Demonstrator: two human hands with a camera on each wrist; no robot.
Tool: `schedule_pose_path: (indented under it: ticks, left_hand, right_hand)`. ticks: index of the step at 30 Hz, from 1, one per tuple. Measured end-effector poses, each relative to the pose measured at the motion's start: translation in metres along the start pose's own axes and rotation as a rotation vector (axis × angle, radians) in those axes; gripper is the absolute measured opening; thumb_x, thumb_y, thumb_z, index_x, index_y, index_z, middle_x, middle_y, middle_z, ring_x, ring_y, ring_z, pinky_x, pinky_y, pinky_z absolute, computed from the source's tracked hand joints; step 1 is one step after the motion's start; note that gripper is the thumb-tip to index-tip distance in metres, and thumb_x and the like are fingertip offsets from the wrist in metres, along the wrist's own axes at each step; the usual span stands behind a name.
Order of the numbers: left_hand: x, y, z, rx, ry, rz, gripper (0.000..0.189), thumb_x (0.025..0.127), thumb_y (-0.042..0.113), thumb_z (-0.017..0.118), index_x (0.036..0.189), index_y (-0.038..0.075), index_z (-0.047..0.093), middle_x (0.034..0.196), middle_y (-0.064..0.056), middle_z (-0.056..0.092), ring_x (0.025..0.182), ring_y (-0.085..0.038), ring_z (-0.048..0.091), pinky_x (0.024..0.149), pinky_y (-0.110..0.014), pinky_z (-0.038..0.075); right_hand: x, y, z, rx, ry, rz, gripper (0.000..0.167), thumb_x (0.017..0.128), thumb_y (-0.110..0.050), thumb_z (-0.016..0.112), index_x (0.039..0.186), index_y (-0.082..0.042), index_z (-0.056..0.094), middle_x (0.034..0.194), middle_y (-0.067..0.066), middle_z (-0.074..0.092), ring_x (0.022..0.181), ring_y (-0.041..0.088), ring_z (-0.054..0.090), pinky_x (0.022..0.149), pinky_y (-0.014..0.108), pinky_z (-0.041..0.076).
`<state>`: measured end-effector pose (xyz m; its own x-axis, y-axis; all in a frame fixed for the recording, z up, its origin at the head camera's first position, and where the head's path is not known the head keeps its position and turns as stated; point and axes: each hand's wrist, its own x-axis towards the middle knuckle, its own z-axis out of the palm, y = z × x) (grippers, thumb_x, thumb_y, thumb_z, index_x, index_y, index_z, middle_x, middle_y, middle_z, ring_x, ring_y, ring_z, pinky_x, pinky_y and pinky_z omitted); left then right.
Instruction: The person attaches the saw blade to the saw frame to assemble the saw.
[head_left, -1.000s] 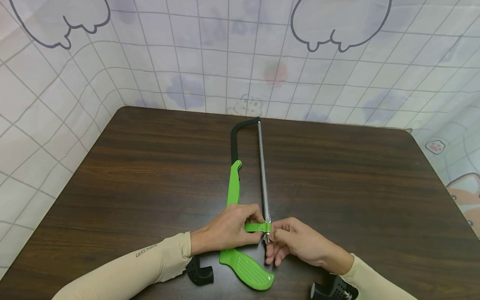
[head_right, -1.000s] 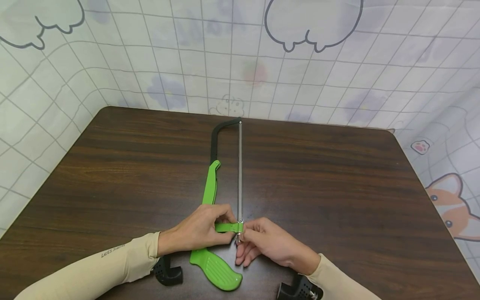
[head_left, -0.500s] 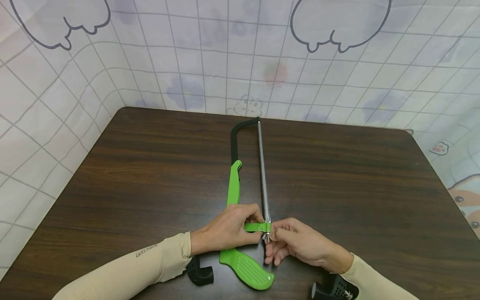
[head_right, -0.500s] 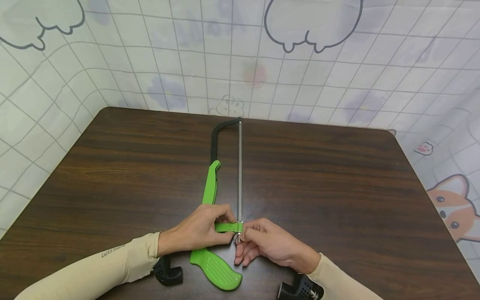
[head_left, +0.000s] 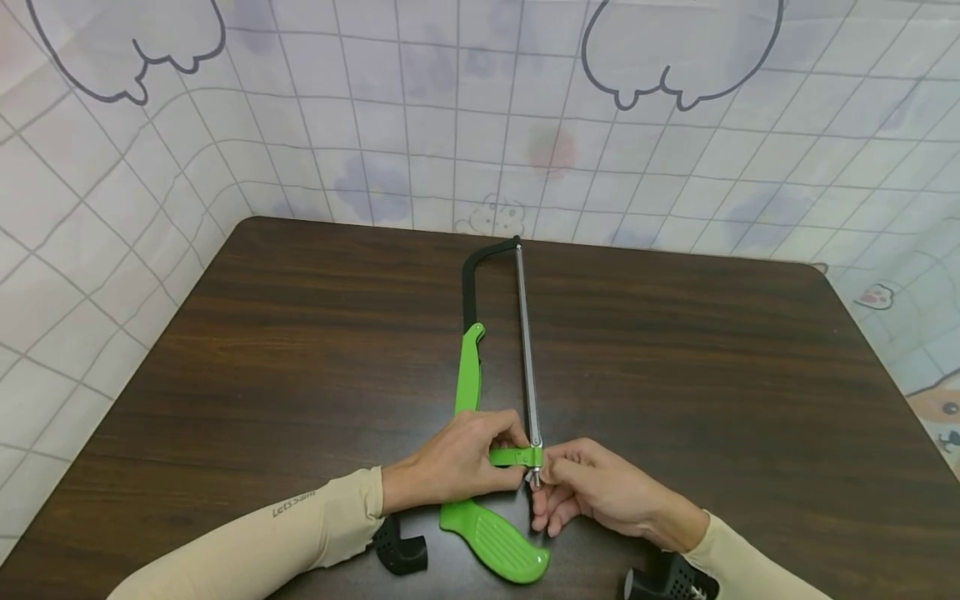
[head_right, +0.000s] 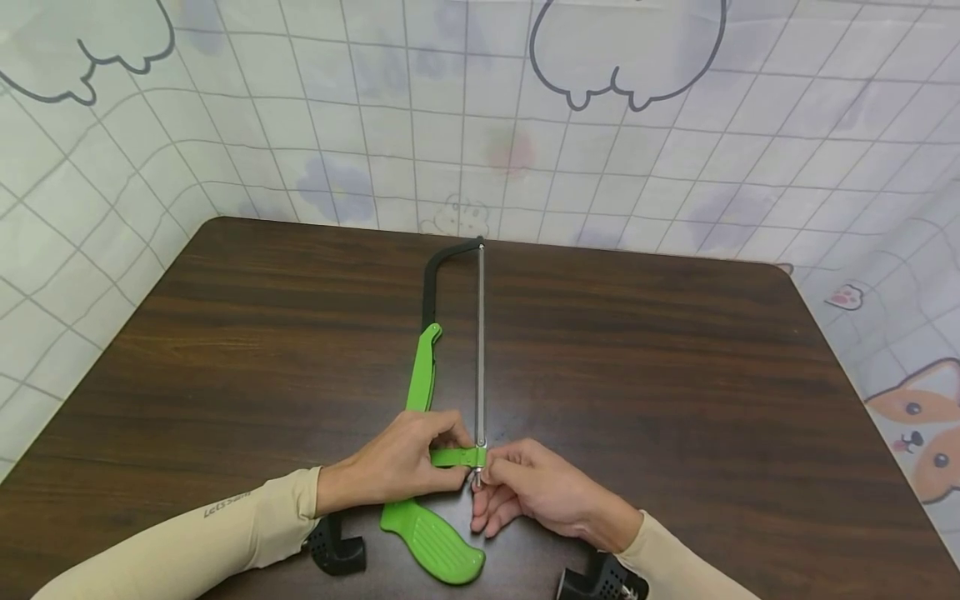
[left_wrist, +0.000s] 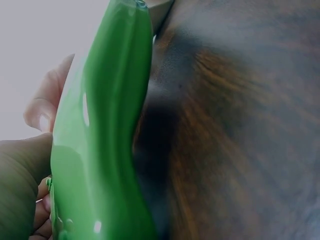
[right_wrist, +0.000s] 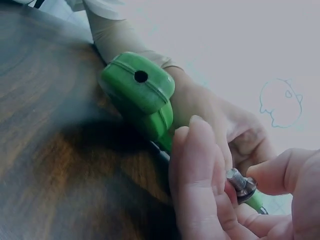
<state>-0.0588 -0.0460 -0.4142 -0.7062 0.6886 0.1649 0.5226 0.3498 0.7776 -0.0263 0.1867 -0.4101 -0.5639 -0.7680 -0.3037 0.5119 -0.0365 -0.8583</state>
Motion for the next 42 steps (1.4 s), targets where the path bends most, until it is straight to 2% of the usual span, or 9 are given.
schedule_pose_path:
  ticks: [9,16,24,32,42]
  left_hand:
    - [-0.0011,-0.0009,0.0006,-0.005,0.021,0.024,0.017,0.086,0.016,0.079,0.1,0.015,0.068,0.086,0.002,0.072,0.069,0.004,0.052,0.064,-0.013,0.047]
    - [-0.0012,-0.0005,0.0,-0.013,0.012,0.031,0.019,0.087,0.018,0.08,0.102,0.016,0.068,0.088,0.002,0.073,0.072,0.005,0.054,0.067,-0.014,0.049]
    - [-0.0015,-0.0009,0.0006,-0.011,0.014,0.029,0.02,0.086,0.018,0.08,0.101,0.016,0.068,0.088,0.002,0.073,0.073,0.004,0.054,0.068,-0.014,0.049]
    - [-0.0019,-0.0002,0.0006,-0.016,0.025,0.014,0.02,0.085,0.02,0.081,0.1,0.017,0.068,0.087,0.003,0.072,0.072,0.004,0.054,0.067,-0.014,0.048]
    - [-0.0032,0.0022,-0.0004,-0.015,0.006,-0.015,0.022,0.085,0.021,0.082,0.101,0.017,0.068,0.086,0.004,0.071,0.071,0.002,0.052,0.065,-0.014,0.046]
  right_hand:
    - [0.0001,-0.005,0.0054,-0.033,0.074,0.06,0.023,0.103,-0.009,0.044,0.102,0.003,0.063,0.091,0.004,0.075,0.082,0.013,0.077,0.073,0.029,0.063]
    - [-0.0013,-0.0044,0.0045,-0.028,0.096,0.051,0.025,0.102,-0.009,0.048,0.107,0.008,0.065,0.093,0.005,0.077,0.086,0.015,0.078,0.073,0.03,0.063]
    - [-0.0008,-0.0035,0.0055,0.001,0.111,0.041,0.02,0.1,-0.007,0.048,0.099,0.0,0.067,0.091,0.003,0.078,0.086,0.015,0.078,0.073,0.029,0.063]
    - [-0.0014,-0.0024,0.0048,-0.018,0.077,-0.006,0.023,0.099,-0.003,0.043,0.097,-0.002,0.066,0.093,0.002,0.077,0.087,0.013,0.077,0.077,0.028,0.063]
    - [-0.0028,-0.002,0.0055,-0.032,0.044,-0.008,0.021,0.102,-0.006,0.044,0.107,0.001,0.064,0.095,-0.001,0.076,0.087,0.01,0.076,0.074,0.023,0.061]
